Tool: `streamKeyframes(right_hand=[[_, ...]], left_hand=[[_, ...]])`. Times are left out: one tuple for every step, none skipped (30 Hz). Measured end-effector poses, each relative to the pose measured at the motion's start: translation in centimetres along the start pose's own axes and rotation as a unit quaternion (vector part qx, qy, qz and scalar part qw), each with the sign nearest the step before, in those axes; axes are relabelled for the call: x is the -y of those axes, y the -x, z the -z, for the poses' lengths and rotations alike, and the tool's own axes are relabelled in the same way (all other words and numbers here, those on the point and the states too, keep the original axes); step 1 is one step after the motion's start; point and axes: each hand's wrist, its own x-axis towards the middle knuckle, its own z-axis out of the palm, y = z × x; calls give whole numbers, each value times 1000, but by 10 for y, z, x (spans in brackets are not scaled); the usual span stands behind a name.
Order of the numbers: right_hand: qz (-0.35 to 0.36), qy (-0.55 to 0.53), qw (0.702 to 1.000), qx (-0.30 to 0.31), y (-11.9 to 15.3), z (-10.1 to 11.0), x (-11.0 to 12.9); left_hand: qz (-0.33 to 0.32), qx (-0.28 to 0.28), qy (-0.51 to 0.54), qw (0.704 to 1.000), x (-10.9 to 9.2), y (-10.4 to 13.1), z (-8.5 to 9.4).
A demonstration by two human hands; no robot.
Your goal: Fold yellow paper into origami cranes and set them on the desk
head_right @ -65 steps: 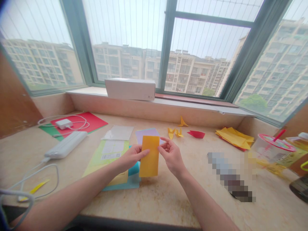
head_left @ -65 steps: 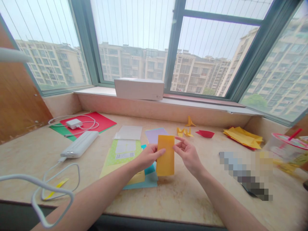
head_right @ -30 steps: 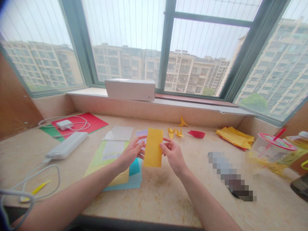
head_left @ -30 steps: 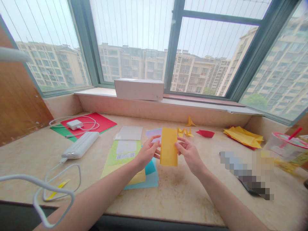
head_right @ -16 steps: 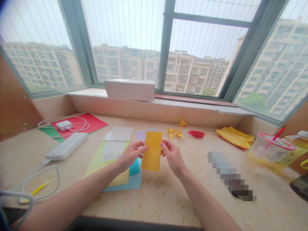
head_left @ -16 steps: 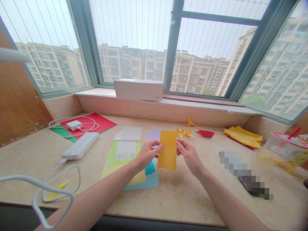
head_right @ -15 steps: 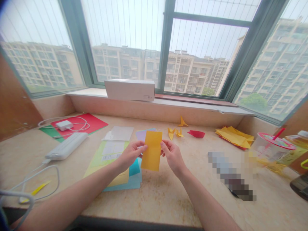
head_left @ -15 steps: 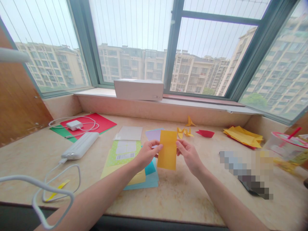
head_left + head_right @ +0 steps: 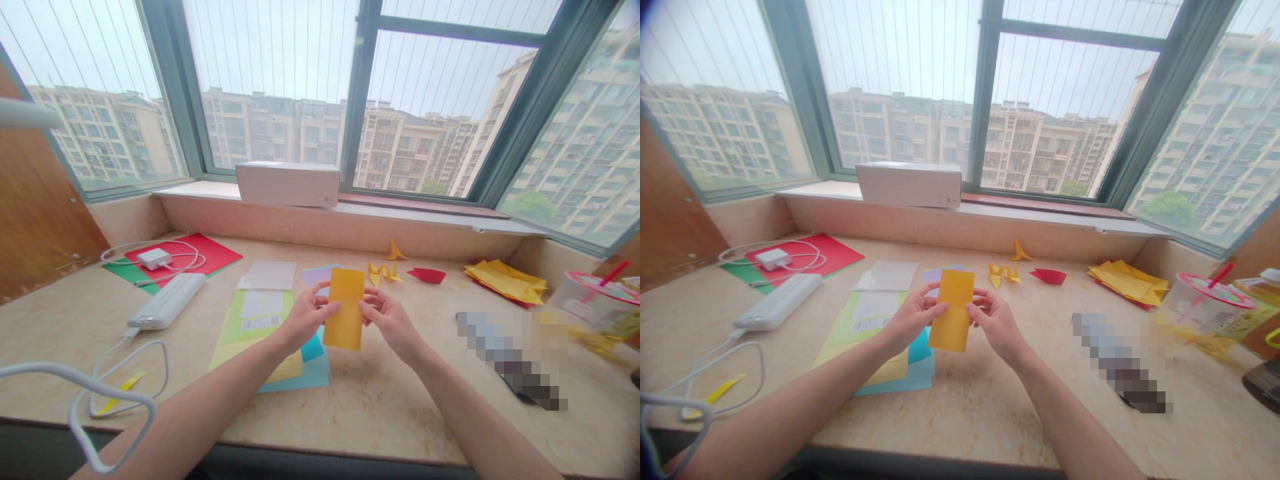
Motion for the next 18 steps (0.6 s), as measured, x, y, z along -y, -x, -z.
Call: streamKeyframes(right_hand=[[0, -3, 1000, 11, 0, 0, 0], [3, -6, 1000, 15, 0, 0, 1], [6, -7, 1000, 15, 0, 0, 2], [10, -7, 1000, 10, 0, 0, 2], [12, -8, 1000, 5, 0, 1, 3], [15, -10, 1000, 0, 0, 1, 4], [19, -13, 1000, -5, 0, 2, 5], [23, -15, 1000, -12, 0, 3, 6], [29, -16, 999, -17, 0, 4, 7], [36, -14, 999, -22, 0, 4, 7], [42, -9, 999, -25, 0, 5, 7], [46, -3, 999, -25, 1, 5, 7], [50, 4, 998, -24, 1, 5, 6], [54, 11, 998, -21, 1, 5, 6], [59, 19, 998, -19, 2, 4, 5], [65, 28, 997, -18, 2, 4, 4], [72, 37, 997, -17, 2, 3, 3], [80, 46, 996, -19, 2, 2, 2]], left_hand=[[-1, 5, 2, 1000, 0, 0, 0], [-3, 3, 2, 1000, 1, -1, 0], [-3, 0, -2, 1000, 1, -1, 1], [0, -3, -8, 1000, 2, -2, 1], [6, -5, -16, 1000, 2, -2, 2], [15, -6, -28, 999, 3, -2, 2], [25, -6, -39, 999, 4, -2, 2], [33, -6, -49, 998, 4, -2, 2], [39, -8, -56, 998, 5, -2, 2], [41, -11, -58, 997, 5, -2, 2], [42, -12, -57, 997, 5, -2, 1], [40, -14, -51, 998, 5, -2, 1], [39, -13, -42, 998, 5, -2, 0], [39, -9, -30, 999, 4, -1, 0], [40, -3, -15, 999, 4, -1, -1], [42, 1, 0, 999, 3, 0, -1], [45, 5, 12, 999, 2, 0, -1], [48, 9, 21, 999, 2, 0, -1]])
